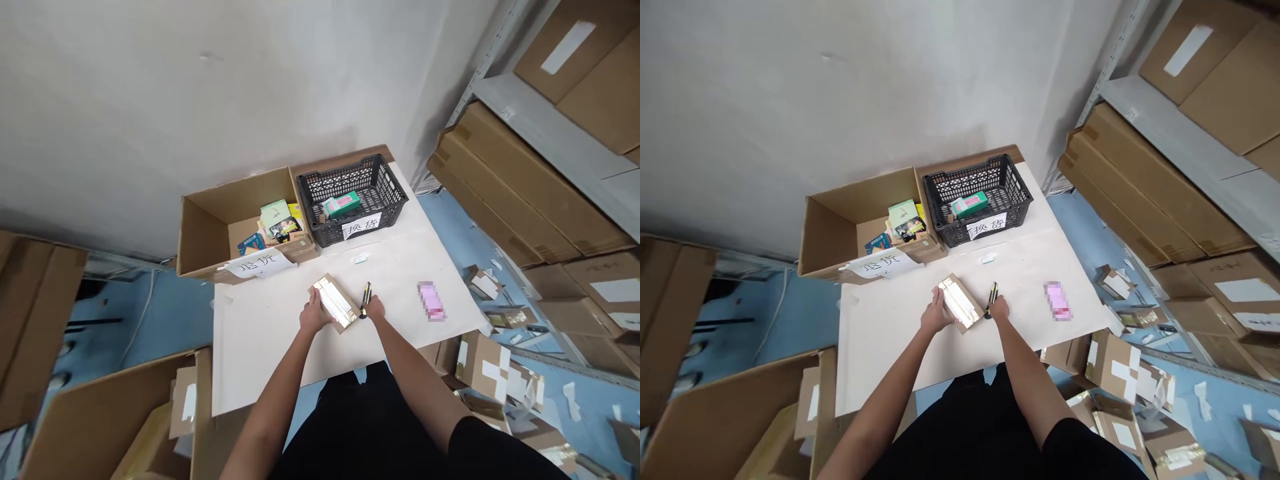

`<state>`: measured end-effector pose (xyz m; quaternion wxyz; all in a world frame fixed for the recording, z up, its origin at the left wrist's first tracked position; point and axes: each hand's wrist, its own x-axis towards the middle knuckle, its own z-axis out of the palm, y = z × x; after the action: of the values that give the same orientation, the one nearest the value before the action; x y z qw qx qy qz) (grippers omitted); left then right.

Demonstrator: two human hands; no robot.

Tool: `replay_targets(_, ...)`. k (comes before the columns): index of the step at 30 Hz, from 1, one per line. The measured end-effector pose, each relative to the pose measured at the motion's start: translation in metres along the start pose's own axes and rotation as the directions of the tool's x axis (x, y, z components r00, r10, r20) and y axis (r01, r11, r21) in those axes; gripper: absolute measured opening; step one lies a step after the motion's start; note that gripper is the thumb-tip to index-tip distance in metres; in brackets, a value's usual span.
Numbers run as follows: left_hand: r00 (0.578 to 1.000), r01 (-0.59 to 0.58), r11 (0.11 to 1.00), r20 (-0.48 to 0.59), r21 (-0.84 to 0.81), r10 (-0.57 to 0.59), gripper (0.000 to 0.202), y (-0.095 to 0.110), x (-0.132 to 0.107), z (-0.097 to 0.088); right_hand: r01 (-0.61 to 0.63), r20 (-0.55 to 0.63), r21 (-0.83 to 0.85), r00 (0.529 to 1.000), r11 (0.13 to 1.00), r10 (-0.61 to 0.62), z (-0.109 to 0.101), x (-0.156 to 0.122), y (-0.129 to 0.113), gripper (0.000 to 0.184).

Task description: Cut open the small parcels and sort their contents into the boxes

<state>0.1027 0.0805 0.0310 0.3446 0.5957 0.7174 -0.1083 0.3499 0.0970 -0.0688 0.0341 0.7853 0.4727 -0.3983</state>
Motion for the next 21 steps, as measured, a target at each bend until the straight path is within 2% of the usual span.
replay_targets(4, 1.0, 0.018, 1.0, 0.015, 0.02, -0.019, 0.134, 0.004, 0.0, -0.002, 0.041, 0.035, 0.021, 0.999, 0.999, -0.041, -0.006, 0.006, -0.005, 0.031)
replay_targets(7, 1.0, 0.01, 1.0, -0.007, -0.009, -0.01, 0.136, 0.003, 0.0, -0.002, 0.193, -0.071, 0.085, 0.98, 0.978, -0.187, -0.03, 0.002, -0.023, 0.037)
replay_targets(9, 1.0, 0.008, 0.999, -0.02, -0.048, -0.009, 0.138, 0.003, 0.001, 0.0, 0.378, -0.157, 0.105, 0.919, 0.92, -0.36, -0.049, -0.008, -0.042, 0.046)
replay_targets(10, 1.0, 0.009, 0.998, -0.025, -0.067, -0.011, 0.139, 0.003, 0.001, 0.0, 0.471, -0.149, 0.09, 0.878, 0.878, -0.456, -0.056, -0.016, -0.054, 0.051)
replay_targets(13, 0.999, 0.02, 0.996, -0.038, -0.085, -0.023, 0.139, 0.005, 0.003, 0.001, 0.662, 0.027, -0.007, 0.749, 0.75, -0.661, -0.065, -0.043, -0.089, 0.06)
replay_targets(14, 0.999, 0.027, 0.997, -0.038, -0.077, -0.03, 0.138, 0.006, 0.003, 0.001, 0.698, 0.082, -0.034, 0.715, 0.715, -0.695, -0.063, -0.051, -0.099, 0.061)
replay_targets(15, 0.999, 0.037, 0.997, -0.036, -0.066, -0.039, 0.139, 0.008, 0.003, 0.001, 0.713, 0.131, -0.064, 0.699, 0.698, -0.703, -0.06, -0.058, -0.108, 0.06)
replay_targets(16, 0.998, 0.047, 0.997, -0.032, -0.054, -0.049, 0.139, 0.009, 0.003, 0.001, 0.711, 0.169, -0.094, 0.701, 0.697, -0.693, -0.056, -0.064, -0.116, 0.058)
replay_targets(19, 0.997, 0.076, 0.997, -0.021, -0.029, -0.077, 0.141, 0.014, 0.001, 0.002, 0.656, 0.226, -0.197, 0.753, 0.729, -0.618, -0.043, -0.073, -0.129, 0.056)
replay_targets(21, 0.996, 0.089, 0.996, -0.025, -0.019, -0.09, 0.141, 0.017, 0.0, 0.003, 0.639, 0.241, -0.255, 0.769, 0.726, -0.592, -0.039, -0.076, -0.132, 0.062)
